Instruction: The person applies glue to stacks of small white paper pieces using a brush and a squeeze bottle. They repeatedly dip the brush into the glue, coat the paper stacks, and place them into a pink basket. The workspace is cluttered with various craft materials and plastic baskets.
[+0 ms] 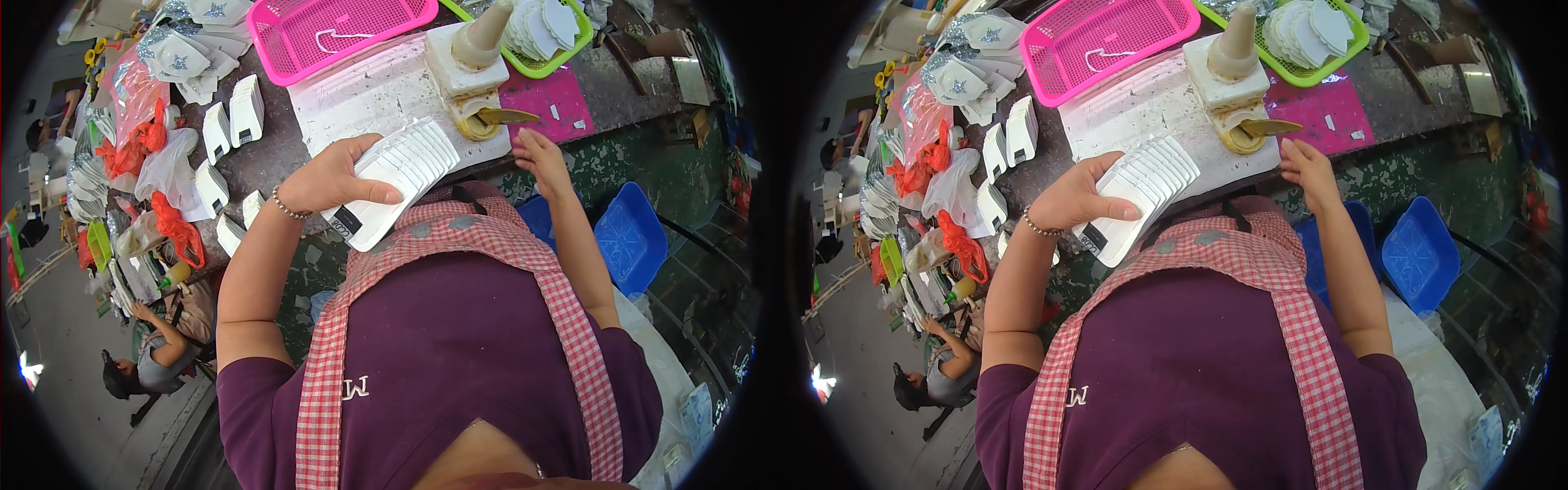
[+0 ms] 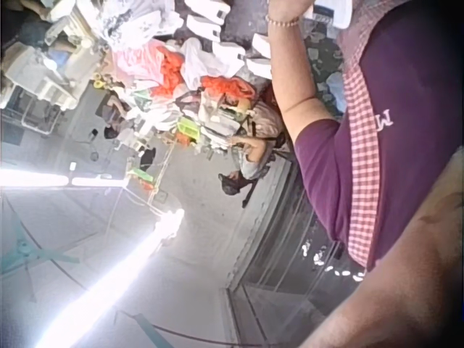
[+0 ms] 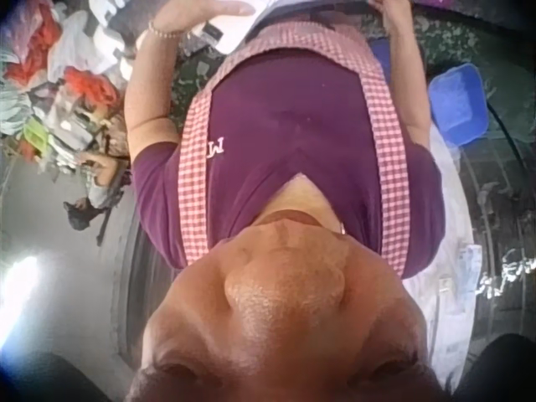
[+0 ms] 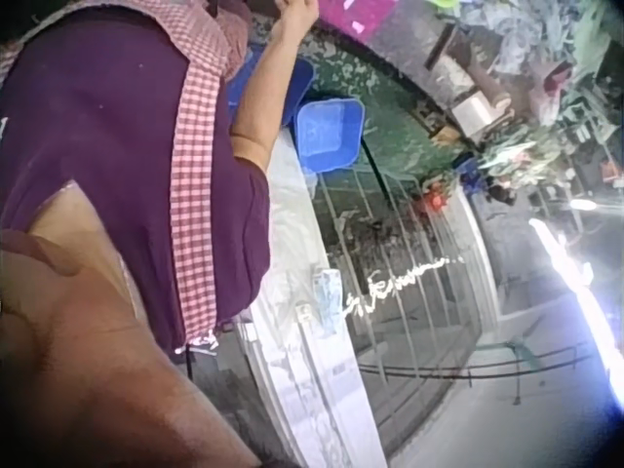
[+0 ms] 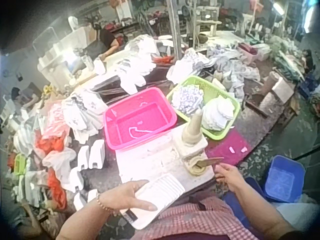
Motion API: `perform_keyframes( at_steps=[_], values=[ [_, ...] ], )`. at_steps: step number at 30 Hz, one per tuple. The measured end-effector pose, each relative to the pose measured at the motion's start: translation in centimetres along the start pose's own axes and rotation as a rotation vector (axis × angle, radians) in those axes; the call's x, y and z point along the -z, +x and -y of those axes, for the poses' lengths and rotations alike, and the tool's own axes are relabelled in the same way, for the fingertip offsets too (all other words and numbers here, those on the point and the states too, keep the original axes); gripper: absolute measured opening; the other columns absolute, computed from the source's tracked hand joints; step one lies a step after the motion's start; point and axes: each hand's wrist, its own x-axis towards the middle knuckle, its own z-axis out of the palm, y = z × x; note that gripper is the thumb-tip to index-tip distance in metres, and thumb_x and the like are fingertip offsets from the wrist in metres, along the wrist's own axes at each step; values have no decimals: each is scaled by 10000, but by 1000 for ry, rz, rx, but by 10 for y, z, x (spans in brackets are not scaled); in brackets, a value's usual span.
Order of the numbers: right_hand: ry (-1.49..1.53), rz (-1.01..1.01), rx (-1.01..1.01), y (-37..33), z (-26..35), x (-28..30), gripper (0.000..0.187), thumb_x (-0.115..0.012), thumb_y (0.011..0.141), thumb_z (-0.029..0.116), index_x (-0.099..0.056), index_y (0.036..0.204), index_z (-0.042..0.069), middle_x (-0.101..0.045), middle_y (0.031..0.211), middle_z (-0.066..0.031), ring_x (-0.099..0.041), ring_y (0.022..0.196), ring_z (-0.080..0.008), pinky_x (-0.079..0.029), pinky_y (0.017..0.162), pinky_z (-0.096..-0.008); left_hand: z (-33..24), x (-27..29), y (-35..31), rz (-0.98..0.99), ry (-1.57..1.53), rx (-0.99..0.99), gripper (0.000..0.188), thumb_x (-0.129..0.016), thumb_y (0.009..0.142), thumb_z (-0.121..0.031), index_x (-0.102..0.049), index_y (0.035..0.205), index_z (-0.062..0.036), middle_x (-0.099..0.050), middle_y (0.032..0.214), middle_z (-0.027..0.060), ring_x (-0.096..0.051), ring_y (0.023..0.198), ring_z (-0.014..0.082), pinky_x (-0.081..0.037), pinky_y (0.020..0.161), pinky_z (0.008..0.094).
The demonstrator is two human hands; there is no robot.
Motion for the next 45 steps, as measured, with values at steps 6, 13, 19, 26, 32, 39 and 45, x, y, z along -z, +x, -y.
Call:
perform_keyframes(
  at_steps=[6,13,19,26,32,39,45],
  values=[
    [-266,3,229,39,-14,-9,298,-740,884,282,-719,992,5,-652,826,-35,-596,751,-108,-449,661,-253,3,0,4,-33,-82,4,769,-885,688,-145,-523,1341,40,-658,1166,52,-606,1047,117,-465,949,271],
    [-396,-41,594,13,5,-37,273,-737,866,193,-725,1035,-21,-736,884,-89,-646,791,-116,-499,734,-269,15,-1,-1,-118,-151,-49,782,-906,673,-224,-554,1325,26,-690,1106,86,-648,972,133,-518,878,283],
    [-539,-30,574,3,18,-28,247,-719,880,152,-719,1045,-32,-737,868,-95,-648,770,-114,-502,702,-270,19,2,-4,-111,-145,-50,866,-929,638,-276,-535,1343,37,-696,1107,108,-667,981,151,-528,874,288],
    [-431,83,626,-11,11,-12,187,-709,887,90,-721,1022,-38,-721,874,-78,-619,766,-90,-479,686,-238,19,6,-6,-115,-142,-40,862,-920,651,-249,-522,1360,35,-691,1122,106,-673,957,149,-537,843,277],
    [-165,263,691,-53,70,-32,181,-697,880,42,-721,1054,-4,-727,966,-99,-645,882,-131,-487,787,-256,14,9,-4,-93,-169,-57,829,-909,668,-214,-524,1360,29,-690,1110,78,-662,928,121,-537,820,265],
    [-495,606,1396,-95,142,-84,269,-719,769,13,-723,1036,35,-711,1003,-106,-660,899,-282,-514,811,-358,1,5,1,-4,-154,16,800,-885,679,-102,-511,1378,5,-667,1175,47,-625,1007,95,-497,896,252],
    [-622,735,1378,-98,144,-84,227,-721,756,29,-722,983,18,-714,979,-117,-664,882,-294,-517,770,-367,-4,9,-10,-49,-157,-34,822,-909,673,-179,-520,1368,24,-690,1109,71,-652,918,104,-537,806,256]
  ],
)
